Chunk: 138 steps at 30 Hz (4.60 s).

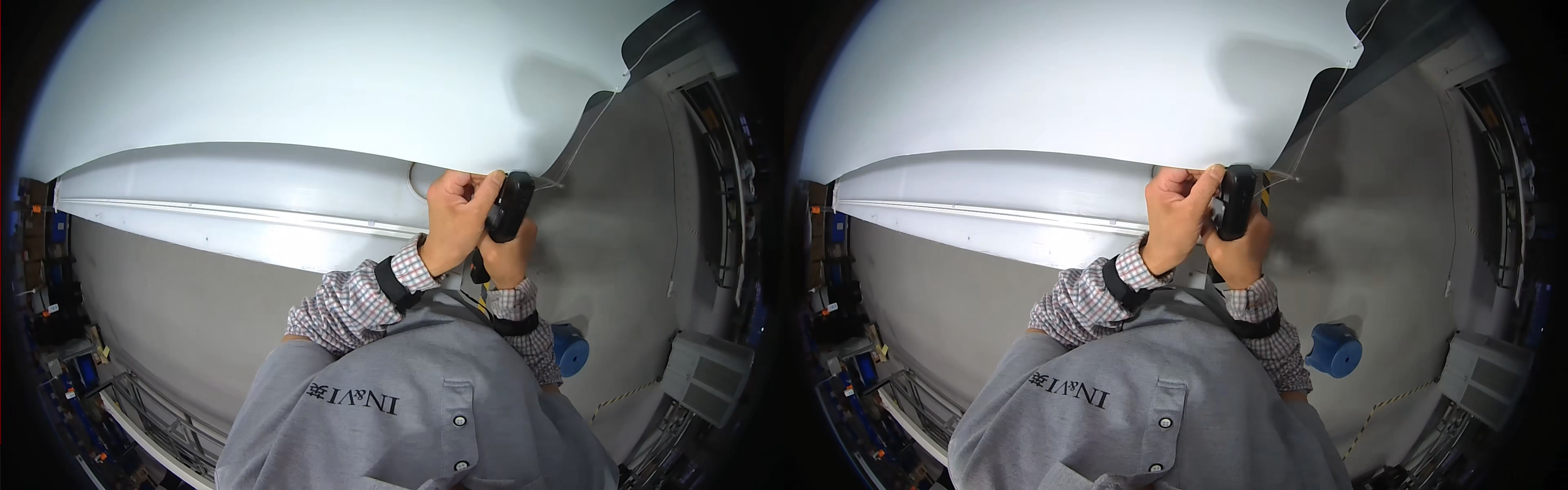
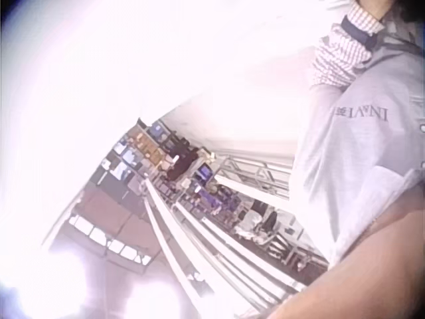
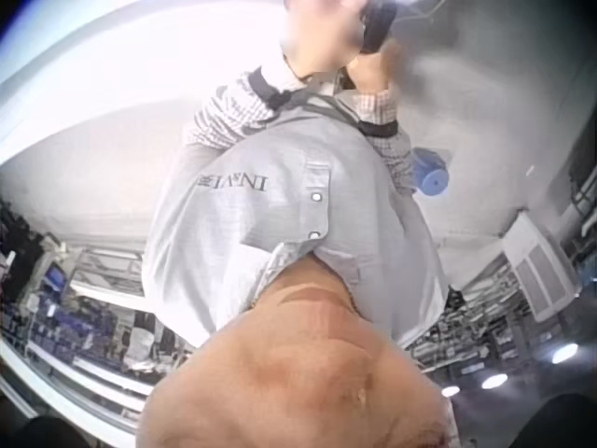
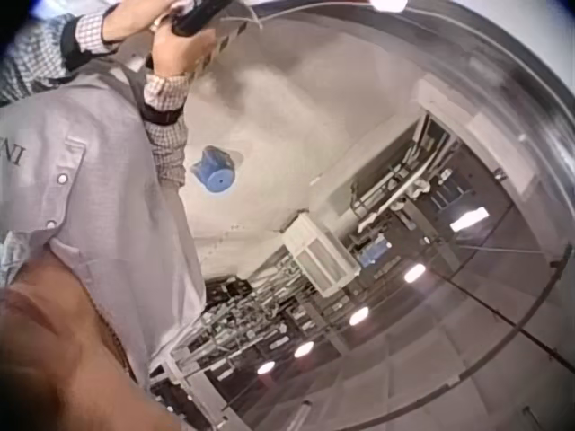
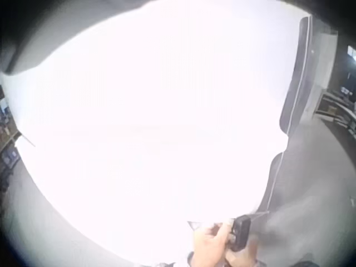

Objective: The person uses a handheld stapler to secure a black trim strip along the edge of a large white panel. They repeatedly load staples into the tool and drive them into the panel's edge. The person also handles a small pink object and a white cloth during the process. The task concludes with the person moving the panel to a different location.

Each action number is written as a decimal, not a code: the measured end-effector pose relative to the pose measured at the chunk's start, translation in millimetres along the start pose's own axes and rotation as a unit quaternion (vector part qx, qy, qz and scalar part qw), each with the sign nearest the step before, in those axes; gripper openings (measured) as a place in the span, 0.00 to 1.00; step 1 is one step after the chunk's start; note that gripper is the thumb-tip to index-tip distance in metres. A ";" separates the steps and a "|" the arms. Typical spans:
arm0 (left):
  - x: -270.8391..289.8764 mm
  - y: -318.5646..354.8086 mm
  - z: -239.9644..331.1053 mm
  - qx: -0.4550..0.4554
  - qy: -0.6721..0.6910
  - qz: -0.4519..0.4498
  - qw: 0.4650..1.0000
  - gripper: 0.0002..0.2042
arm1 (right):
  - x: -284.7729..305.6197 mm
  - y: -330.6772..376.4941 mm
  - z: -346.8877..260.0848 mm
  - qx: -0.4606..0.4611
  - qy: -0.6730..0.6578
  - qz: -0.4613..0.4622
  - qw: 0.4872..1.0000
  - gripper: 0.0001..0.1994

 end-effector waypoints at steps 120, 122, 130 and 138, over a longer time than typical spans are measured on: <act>136.7 -79.2 20.6 0.120 -0.055 -0.076 0.988 0.09 | -142.2 3.6 17.0 -0.163 -0.084 0.027 0.983 0.07; 145.2 -81.3 27.3 0.106 -0.043 -0.102 0.988 0.10 | -141.0 3.2 10.1 -0.159 -0.124 0.031 0.979 0.10; 271.3 -91.0 86.5 0.060 0.020 -0.023 0.998 0.09 | -206.0 -1.4 -37.6 -0.074 -0.076 -0.077 0.991 0.18; 288.8 -93.4 101.0 0.090 -0.001 -0.078 0.993 0.09 | -290.8 -22.4 -62.3 -0.113 -0.159 -0.015 0.981 0.13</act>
Point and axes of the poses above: each hand's wrist, its own y-axis away from the middle knuckle, its own x-axis out of the back of the hand, z = x × y, the point moved 5 cm from there along -y, towards the middle knuckle, and after that the axes turned 15 degrees about x, right-handed, at the moved point
